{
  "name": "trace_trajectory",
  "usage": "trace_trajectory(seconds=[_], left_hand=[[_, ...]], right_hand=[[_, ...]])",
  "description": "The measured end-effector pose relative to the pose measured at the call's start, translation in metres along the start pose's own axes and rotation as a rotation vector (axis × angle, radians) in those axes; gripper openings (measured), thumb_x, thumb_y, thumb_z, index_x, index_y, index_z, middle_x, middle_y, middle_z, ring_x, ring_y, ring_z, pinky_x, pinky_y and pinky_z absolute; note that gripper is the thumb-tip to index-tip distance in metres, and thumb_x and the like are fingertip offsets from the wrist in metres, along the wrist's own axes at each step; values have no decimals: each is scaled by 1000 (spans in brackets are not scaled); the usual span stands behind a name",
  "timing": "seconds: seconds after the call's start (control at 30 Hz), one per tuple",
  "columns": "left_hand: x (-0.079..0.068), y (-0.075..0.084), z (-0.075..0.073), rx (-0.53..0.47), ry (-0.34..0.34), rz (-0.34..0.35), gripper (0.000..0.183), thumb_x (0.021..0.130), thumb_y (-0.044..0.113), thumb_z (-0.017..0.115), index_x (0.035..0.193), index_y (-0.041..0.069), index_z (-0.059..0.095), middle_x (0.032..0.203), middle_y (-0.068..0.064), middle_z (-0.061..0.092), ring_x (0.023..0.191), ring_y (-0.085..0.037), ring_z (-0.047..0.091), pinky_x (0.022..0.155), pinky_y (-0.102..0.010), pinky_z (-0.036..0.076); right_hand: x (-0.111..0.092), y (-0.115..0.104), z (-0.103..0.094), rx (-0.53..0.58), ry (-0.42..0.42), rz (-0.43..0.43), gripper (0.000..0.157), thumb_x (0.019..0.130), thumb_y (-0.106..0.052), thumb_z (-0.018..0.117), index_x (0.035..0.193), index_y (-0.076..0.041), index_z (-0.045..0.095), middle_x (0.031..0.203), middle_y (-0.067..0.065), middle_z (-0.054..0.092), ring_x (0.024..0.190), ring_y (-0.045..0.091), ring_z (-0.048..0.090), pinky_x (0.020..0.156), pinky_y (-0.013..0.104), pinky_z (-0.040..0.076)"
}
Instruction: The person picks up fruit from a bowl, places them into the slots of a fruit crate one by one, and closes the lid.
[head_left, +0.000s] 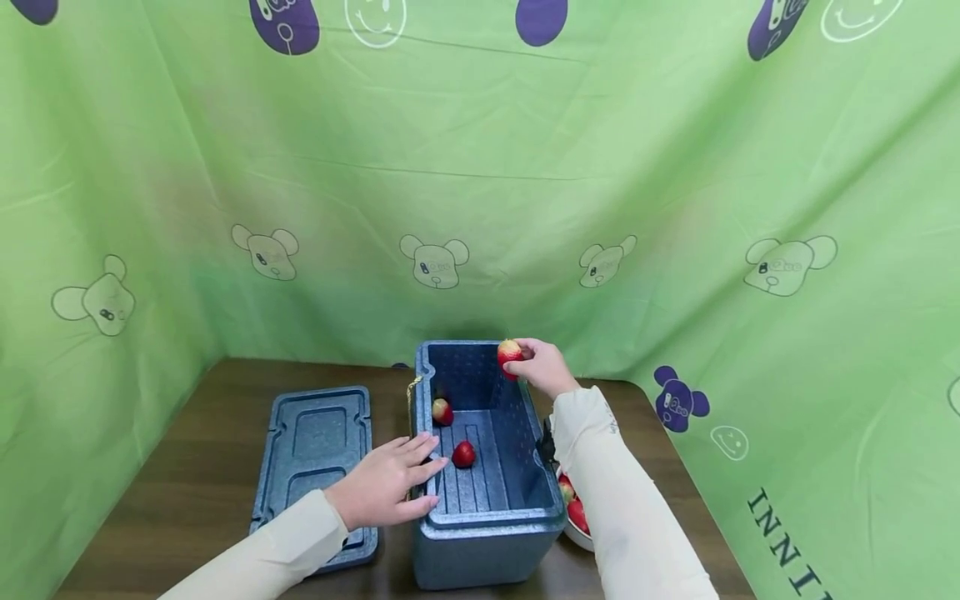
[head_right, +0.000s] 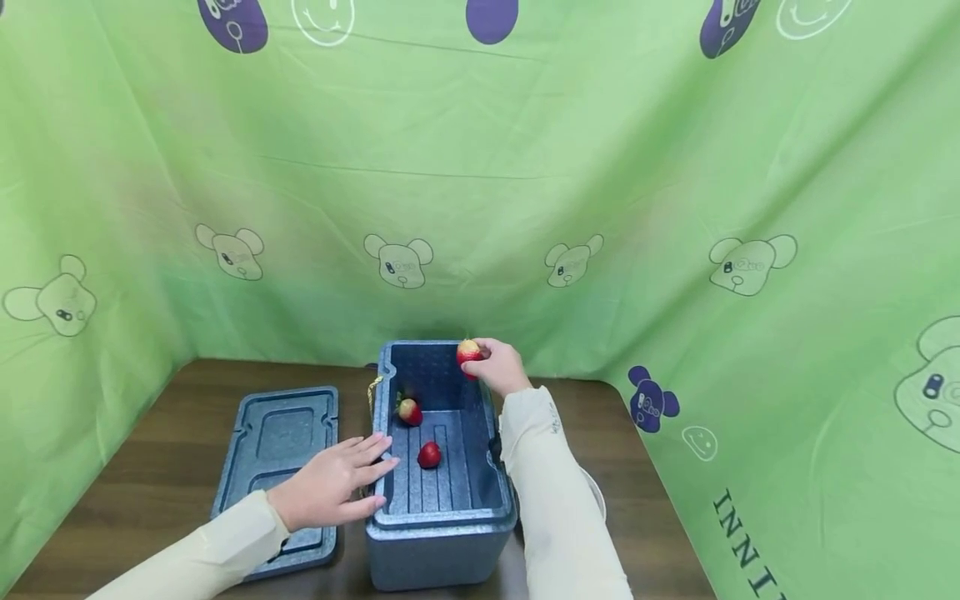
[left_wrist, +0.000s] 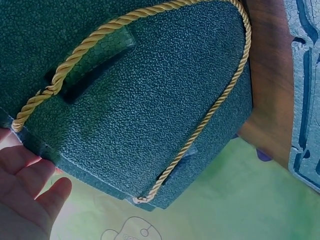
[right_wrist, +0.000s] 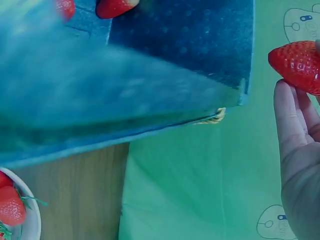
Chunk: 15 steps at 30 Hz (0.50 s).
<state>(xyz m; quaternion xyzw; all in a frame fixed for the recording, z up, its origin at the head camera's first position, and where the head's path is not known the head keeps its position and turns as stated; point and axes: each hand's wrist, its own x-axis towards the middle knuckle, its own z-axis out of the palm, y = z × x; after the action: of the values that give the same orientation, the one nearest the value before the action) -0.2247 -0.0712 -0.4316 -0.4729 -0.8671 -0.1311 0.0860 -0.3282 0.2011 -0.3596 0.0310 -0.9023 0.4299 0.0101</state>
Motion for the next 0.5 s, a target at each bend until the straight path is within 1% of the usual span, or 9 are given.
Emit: trace_trajectory(seconds=[0.1, 0.27, 0.33, 0.5], left_hand=[[-2, -1, 0, -3, 5, 0, 49, 96, 39, 52, 130, 6, 60, 138, -18, 50, 130, -30, 46, 103, -43, 39], [-3, -2, 2, -14, 17, 11, 48, 97, 38, 50, 131, 5, 60, 138, -19, 50, 130, -31, 45, 102, -45, 40], [-3, -3, 2, -11, 22, 17, 48, 98, 39, 48, 131, 6, 60, 138, -18, 50, 130, -30, 45, 102, -45, 40], [-3, -6, 3, -3, 12, 47, 49, 100, 42, 44, 133, 9, 59, 139, -13, 51, 131, -28, 45, 103, -47, 38]], right_hand=[[1, -6, 4, -15, -2, -5, 49, 81, -6, 66, 125, 11, 55, 111, 26, 64, 100, 35, 60, 88, 42, 49], [3, -10, 19, -45, -17, -19, 47, 78, -5, 68, 122, 10, 58, 104, 23, 67, 95, 33, 61, 84, 39, 50], [4, -12, 25, -46, -26, -37, 46, 77, -4, 69, 120, 10, 59, 101, 22, 67, 93, 32, 62, 82, 39, 50], [5, -12, 37, -43, -34, -49, 43, 77, -5, 69, 117, 9, 61, 98, 20, 68, 89, 31, 62, 82, 38, 50]])
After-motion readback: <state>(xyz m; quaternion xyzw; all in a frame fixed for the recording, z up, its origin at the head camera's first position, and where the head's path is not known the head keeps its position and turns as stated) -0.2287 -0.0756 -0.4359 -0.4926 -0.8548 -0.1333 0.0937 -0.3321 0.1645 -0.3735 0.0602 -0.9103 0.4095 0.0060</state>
